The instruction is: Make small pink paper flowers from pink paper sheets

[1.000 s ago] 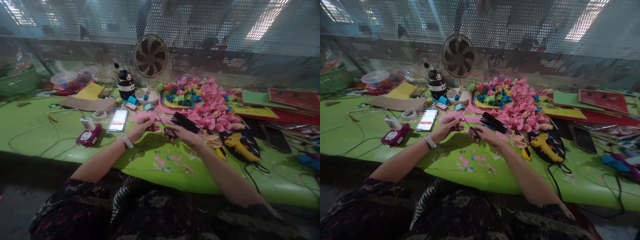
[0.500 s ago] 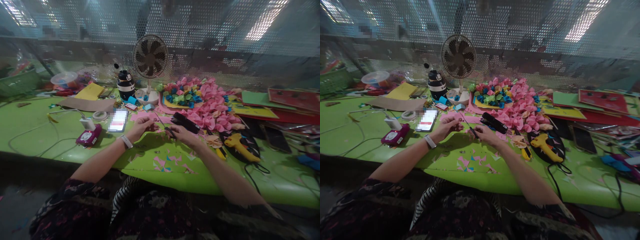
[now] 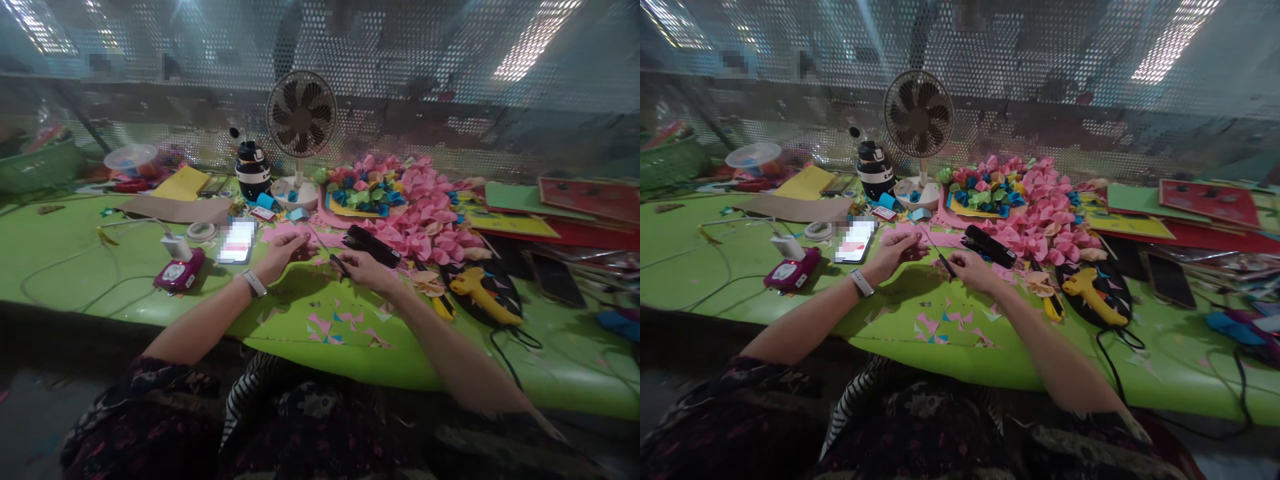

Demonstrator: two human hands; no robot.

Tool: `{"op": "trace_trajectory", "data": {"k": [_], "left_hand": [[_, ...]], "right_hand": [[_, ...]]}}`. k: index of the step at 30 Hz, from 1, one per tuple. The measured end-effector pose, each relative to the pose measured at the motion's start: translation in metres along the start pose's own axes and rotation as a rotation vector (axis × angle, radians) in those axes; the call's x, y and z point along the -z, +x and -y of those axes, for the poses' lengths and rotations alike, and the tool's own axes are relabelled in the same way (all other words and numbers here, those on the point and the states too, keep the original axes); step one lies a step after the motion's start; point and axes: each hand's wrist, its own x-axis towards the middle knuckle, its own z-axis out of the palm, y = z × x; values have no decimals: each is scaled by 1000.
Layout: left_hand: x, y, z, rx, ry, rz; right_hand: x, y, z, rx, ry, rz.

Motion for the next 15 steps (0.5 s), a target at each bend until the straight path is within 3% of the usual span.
{"op": "trace_trajectory", "data": {"k": [4,11,15], "left_hand": [[2,2,2,-26,1,-14],[6,2,5,-44,62,86],[5,3,4,-30,37,55]], "right_hand": [[-1,1,-5,16,27,-21],[1,3,-12,4,34,-9],[1,3,-11,35,28,-36]]}}
